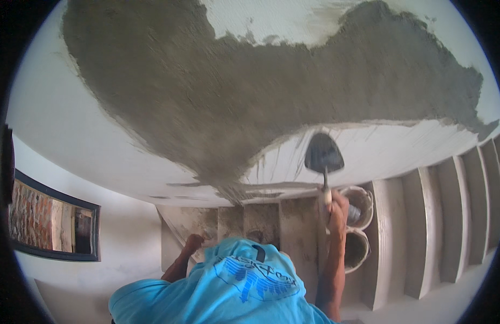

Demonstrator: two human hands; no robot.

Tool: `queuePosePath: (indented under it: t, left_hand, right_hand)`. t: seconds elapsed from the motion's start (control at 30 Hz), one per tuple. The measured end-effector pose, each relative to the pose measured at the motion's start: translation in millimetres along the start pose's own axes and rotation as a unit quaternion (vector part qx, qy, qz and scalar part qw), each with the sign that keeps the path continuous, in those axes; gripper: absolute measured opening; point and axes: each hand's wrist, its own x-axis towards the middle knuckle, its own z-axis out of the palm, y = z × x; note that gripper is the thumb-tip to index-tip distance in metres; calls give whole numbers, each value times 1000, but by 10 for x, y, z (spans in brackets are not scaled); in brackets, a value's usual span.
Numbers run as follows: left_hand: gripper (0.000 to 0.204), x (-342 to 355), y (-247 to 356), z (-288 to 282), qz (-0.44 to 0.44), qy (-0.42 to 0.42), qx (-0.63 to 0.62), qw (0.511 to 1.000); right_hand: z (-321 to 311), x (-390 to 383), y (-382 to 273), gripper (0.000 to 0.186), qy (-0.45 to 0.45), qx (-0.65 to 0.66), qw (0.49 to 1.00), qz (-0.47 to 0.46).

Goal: The person applies plaster to a curved ceiling using a trowel and a brush. They repeatedly scoop plaster from buckets placed on the stairs and spread it evenly across the ceiling surface.

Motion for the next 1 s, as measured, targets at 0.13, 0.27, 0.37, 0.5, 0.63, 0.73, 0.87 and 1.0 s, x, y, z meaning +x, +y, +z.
queuePosePath:
  t: [0.13,0.27,0.37,0.5,0.63,0.73,0.87,1.0]
  left_hand:
    - [19,48,27,1,40,7,23,999]
    - [23,176,235,-60,-195,-5,-174,965]
    - [30,376,400,-352,-247,-1,-266,932]
    - [35,522,604,-910,-184,-21,-277,943]
    - [28,529,518,-915,-169,-40,-363,915]
    - [22,493,683,-1062,-287,-139,-378,869]
    - [23,302,710,-1160,-288,-171,-363,869]
    - [23,200,599,-1343,-292,-196,-339,873]
  right_hand:
    - [-182,-538,464,70,-1,-33,999,11]
    - [-275,-1103,923,61,20,-70,992,104]
    - [-388,-1296,1235,59,38,-86,988,125]
    - [-431,-1467,1261,56,97,-87,987,97]
    - [-408,-1657,968,35,160,-158,959,172]
    - [-447,-1708,818,44,118,-77,966,218]
    - [-556,-2254,1104,45,241,-66,948,196]
    - [-898,-2598,1006,56,345,-55,914,204]
